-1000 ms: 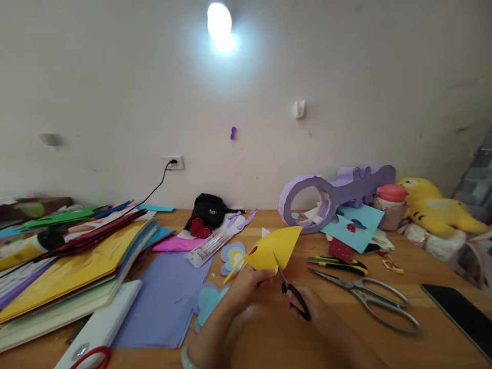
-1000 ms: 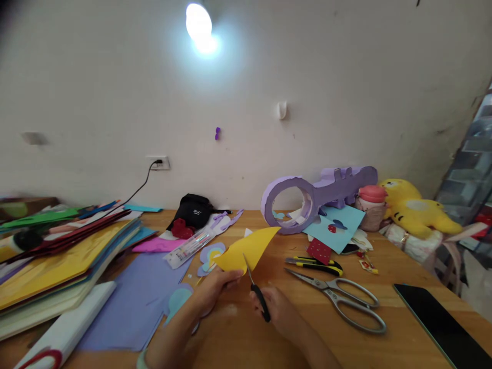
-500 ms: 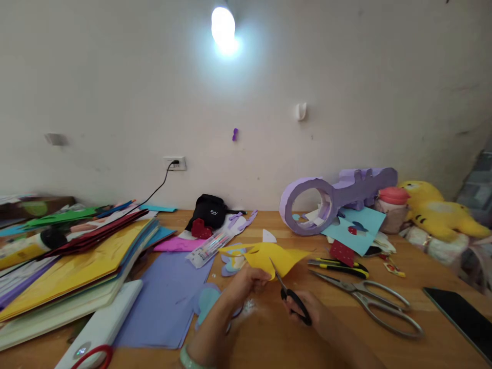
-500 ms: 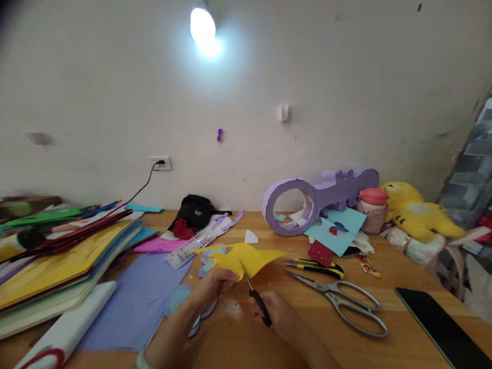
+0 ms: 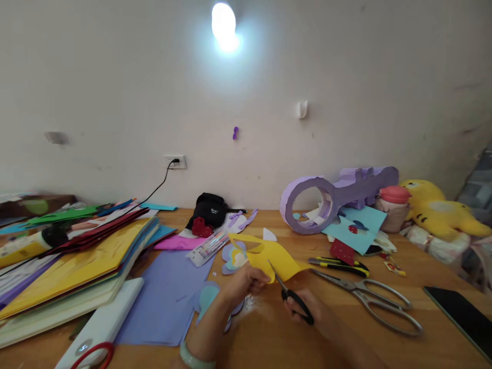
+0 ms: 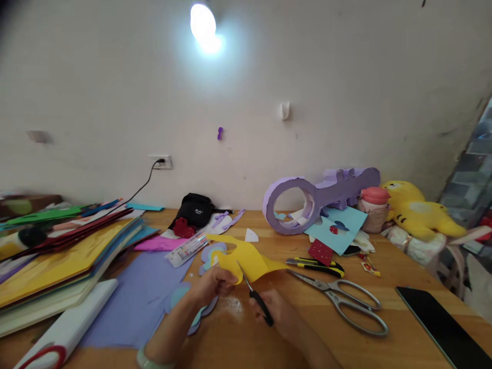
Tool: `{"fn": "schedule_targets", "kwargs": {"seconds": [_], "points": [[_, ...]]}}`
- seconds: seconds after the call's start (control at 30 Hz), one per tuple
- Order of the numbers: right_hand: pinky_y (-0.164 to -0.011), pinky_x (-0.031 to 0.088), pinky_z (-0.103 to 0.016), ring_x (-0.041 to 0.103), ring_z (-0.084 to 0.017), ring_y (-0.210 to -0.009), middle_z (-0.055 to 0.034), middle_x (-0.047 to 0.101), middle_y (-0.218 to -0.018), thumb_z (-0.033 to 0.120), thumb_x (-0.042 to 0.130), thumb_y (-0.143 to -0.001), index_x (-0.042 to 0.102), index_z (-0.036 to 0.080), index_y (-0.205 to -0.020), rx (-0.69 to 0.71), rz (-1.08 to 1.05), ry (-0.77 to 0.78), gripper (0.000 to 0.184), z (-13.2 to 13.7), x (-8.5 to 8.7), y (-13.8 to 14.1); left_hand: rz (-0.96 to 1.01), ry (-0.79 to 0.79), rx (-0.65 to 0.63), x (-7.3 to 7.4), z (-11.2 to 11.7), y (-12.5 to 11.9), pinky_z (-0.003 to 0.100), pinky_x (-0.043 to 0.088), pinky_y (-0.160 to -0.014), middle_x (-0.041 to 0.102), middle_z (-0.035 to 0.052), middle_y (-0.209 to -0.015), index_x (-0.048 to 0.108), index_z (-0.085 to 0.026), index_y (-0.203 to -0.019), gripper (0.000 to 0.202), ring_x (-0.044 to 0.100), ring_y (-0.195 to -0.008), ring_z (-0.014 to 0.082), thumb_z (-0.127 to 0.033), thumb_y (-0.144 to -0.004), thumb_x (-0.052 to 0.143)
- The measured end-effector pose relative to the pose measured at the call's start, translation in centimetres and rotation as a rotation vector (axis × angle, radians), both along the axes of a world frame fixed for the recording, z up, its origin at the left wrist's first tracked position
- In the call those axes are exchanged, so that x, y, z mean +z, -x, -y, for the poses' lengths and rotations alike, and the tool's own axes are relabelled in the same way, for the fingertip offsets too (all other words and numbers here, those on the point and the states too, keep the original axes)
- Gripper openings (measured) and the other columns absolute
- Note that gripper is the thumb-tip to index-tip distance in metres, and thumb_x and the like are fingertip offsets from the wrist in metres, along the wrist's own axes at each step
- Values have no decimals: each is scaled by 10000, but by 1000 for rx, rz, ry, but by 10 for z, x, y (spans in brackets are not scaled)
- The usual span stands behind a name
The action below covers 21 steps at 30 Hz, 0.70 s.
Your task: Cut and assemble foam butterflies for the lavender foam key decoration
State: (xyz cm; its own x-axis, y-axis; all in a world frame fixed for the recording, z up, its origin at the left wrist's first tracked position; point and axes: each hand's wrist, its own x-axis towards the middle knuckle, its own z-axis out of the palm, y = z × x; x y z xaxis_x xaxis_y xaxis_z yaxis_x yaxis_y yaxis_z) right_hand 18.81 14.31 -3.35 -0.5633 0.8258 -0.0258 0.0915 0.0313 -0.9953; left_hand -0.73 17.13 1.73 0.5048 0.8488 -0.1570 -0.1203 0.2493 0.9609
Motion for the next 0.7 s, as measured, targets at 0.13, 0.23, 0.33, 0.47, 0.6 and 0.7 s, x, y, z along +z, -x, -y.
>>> {"fn": "schedule_targets", "kwargs": {"seconds": [0.13, 0.23, 0.33, 0.47, 0.6, 0.7], "points": [[-461, 192, -279, 289, -91, -464, 35, 378, -527, 876, 537, -650, 464, 219, -592, 2, 25, 23, 663, 3, 12, -1, -64, 19, -37, -6, -4, 7, 275, 45, -498, 204, -100, -427, 282, -217, -444, 416, 100, -457, 26, -351, -518, 669], [-455, 174, -273, 276, -78, -444, 41, 379, -503, 886, 521, -640, 449, 217, -563, 39, 28, 38, 678, 4, 19, -2, -116, 32, -36, -11, -7, 10, 298, 53, -533, 218, -83, -443, 329, -200, -453, 315, 95, -507, 42, -273, -554, 618], [-454, 176, -270, 288, -78, -443, 40, 389, -498, 858, 536, -647, 467, 213, -559, 25, 42, 38, 654, 6, 24, -2, -136, 27, -36, -13, -7, 11, 299, 57, -547, 219, -74, -451, 335, -194, -463, 293, 99, -522, 53, -244, -584, 597], [-459, 197, -268, 284, -82, -453, 44, 387, -498, 769, 605, -647, 461, 218, -563, -18, 45, 73, 576, 9, 28, 1, -141, 9, -47, -12, -7, 11, 283, 64, -539, 197, -80, -448, 281, -208, -467, 389, 104, -502, 49, -309, -595, 634], [-467, 219, -266, 289, -82, -470, 41, 369, -518, 673, 620, -667, 409, 217, -516, -12, 37, 82, 524, 9, 27, 2, -157, 7, -37, -13, -7, 9, 270, 68, -514, 231, -81, -431, 281, -208, -444, 433, 129, -464, 38, -371, -554, 666], [-469, 219, -266, 282, -82, -471, 42, 366, -519, 622, 610, -683, 426, 212, -521, 1, 48, 76, 478, 7, 23, 0, -157, 5, -41, -17, -9, 9, 268, 69, -505, 261, -77, -427, 301, -205, -442, 409, 138, -456, 39, -361, -544, 666]]}}
